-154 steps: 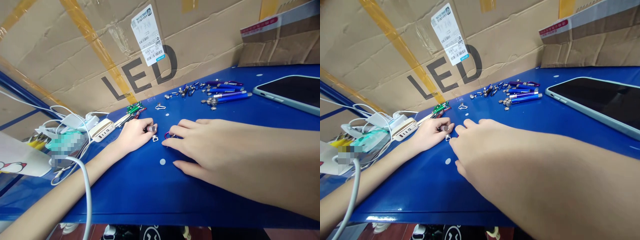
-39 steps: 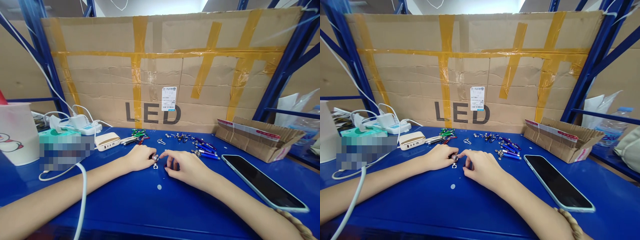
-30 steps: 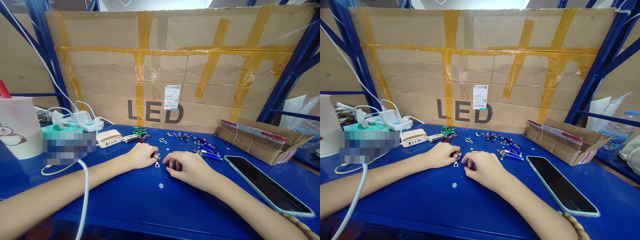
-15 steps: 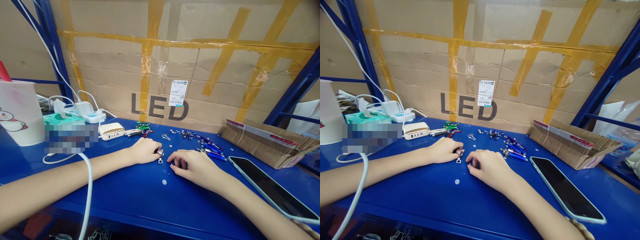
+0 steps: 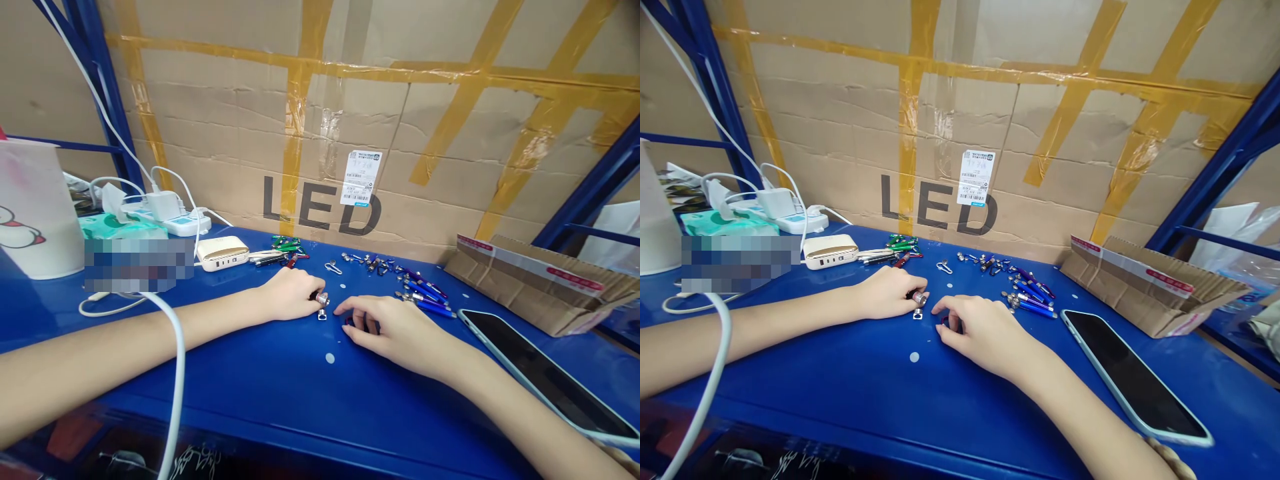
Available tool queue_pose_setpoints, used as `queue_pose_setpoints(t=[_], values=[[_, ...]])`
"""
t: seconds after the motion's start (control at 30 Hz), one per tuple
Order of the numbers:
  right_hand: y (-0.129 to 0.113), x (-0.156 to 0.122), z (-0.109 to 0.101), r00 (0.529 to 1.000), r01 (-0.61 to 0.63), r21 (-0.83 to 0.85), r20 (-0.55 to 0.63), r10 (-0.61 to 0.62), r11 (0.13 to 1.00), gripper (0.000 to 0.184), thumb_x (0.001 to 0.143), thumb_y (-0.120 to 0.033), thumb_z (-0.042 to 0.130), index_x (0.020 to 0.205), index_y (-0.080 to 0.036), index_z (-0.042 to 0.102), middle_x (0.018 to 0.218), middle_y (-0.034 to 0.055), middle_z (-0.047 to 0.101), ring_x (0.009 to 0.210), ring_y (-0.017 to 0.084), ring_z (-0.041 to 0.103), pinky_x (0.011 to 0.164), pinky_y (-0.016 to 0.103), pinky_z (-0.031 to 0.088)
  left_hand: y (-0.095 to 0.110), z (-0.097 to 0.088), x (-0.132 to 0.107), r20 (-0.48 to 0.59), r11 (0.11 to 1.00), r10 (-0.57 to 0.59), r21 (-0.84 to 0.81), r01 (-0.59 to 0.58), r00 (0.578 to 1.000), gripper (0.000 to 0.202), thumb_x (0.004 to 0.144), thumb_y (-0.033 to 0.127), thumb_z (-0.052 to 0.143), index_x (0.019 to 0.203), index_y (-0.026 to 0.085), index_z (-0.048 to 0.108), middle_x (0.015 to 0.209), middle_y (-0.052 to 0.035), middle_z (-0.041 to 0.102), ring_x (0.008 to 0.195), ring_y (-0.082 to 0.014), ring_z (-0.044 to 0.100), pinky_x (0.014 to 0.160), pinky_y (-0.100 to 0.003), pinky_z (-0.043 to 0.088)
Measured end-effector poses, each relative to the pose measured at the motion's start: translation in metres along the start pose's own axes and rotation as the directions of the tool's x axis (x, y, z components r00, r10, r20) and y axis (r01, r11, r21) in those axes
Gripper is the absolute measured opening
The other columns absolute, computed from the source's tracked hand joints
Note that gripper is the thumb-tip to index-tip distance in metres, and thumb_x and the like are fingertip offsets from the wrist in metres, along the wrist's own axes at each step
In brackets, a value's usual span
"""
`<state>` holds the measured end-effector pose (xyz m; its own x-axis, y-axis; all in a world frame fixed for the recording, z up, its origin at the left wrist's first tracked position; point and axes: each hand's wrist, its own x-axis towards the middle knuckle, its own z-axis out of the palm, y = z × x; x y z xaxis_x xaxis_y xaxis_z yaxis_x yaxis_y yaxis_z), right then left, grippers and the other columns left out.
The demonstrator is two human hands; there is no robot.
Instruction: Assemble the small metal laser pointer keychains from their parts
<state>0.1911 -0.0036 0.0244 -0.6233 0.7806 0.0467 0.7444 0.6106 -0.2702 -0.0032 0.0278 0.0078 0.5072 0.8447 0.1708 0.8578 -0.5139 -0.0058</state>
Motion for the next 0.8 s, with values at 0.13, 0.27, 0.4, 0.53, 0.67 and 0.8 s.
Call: queue_pose_setpoints(t=[0.13,0.27,0.4,0.53,0.67,0.8], values=[[0.0009,0.0004,-0.0004,0.999,-0.023,0.005,0.022,0.023,1.0,0.029,0.082,-0.036,0.045,0.106,-0.027,0.058,0.073,-0.0011,0.061,0.064,0.009,0.052,0.052,0.019,0.03,-0.0001,0.0003,-0.0001,0.001,1.0,-0.001,-0.003,0.001,1.0,0.021,0.076,0.028,0.039,0.071,0.02,0.058,0.063,-0.0024,0.061,0.064,-0.0185,0.058,0.048,-0.024,0.028],[0.0012,0.0017,-0.0004,0.998,-0.043,-0.002,0.038,0.043,0.999,0.03,0.082,-0.036,0.045,0.108,-0.027,0.056,0.074,-0.0014,0.061,0.064,0.009,0.051,0.053,0.02,0.031,-0.0015,0.0025,0.0002,-0.015,1.0,0.006,0.002,-0.006,1.0,0.022,0.076,0.029,0.039,0.071,0.02,0.058,0.062,-0.0021,0.061,0.063,-0.018,0.058,0.047,-0.023,0.026],[0.0002,0.0017,-0.0012,0.997,-0.054,-0.01,0.05,0.054,0.998,0.031,0.082,-0.036,0.045,0.11,-0.027,0.056,0.074,-0.0014,0.06,0.066,0.01,0.052,0.054,0.02,0.032,-0.0027,0.0035,0.0006,-0.022,1.0,0.018,0.001,-0.018,1.0,0.022,0.076,0.029,0.039,0.072,0.02,0.058,0.061,-0.0022,0.061,0.063,-0.018,0.058,0.046,-0.024,0.026],[0.0,0.0009,-0.0021,0.997,-0.053,-0.016,0.054,0.053,0.998,0.031,0.083,-0.039,0.044,0.111,-0.028,0.054,0.076,-0.0018,0.06,0.068,0.01,0.052,0.055,0.021,0.033,-0.0028,0.003,0.0003,-0.022,1.0,0.028,0.004,-0.028,0.999,0.022,0.075,0.029,0.038,0.072,0.021,0.058,0.061,-0.0017,0.061,0.061,-0.0185,0.058,0.046,-0.024,0.026],[0.0008,0.0007,-0.0017,0.997,-0.049,-0.015,0.052,0.05,0.999,0.032,0.083,-0.039,0.044,0.111,-0.029,0.054,0.076,-0.0015,0.059,0.069,0.01,0.052,0.057,0.021,0.034,-0.0018,0.0024,-0.0005,-0.011,1.0,0.022,0.017,-0.022,1.0,0.023,0.075,0.028,0.038,0.073,0.021,0.059,0.062,-0.0021,0.062,0.063,-0.019,0.058,0.046,-0.024,0.026],[0.002,0.0007,-0.0012,0.998,-0.052,-0.006,0.048,0.052,0.999,0.031,0.083,-0.04,0.044,0.111,-0.03,0.054,0.076,-0.0017,0.059,0.069,0.01,0.052,0.056,0.021,0.033,-0.0016,0.0021,-0.0005,-0.02,0.999,0.028,0.03,-0.027,0.999,0.024,0.076,0.028,0.037,0.074,0.02,0.06,0.061,-0.0027,0.061,0.063,-0.0192,0.059,0.046,-0.024,0.026]])
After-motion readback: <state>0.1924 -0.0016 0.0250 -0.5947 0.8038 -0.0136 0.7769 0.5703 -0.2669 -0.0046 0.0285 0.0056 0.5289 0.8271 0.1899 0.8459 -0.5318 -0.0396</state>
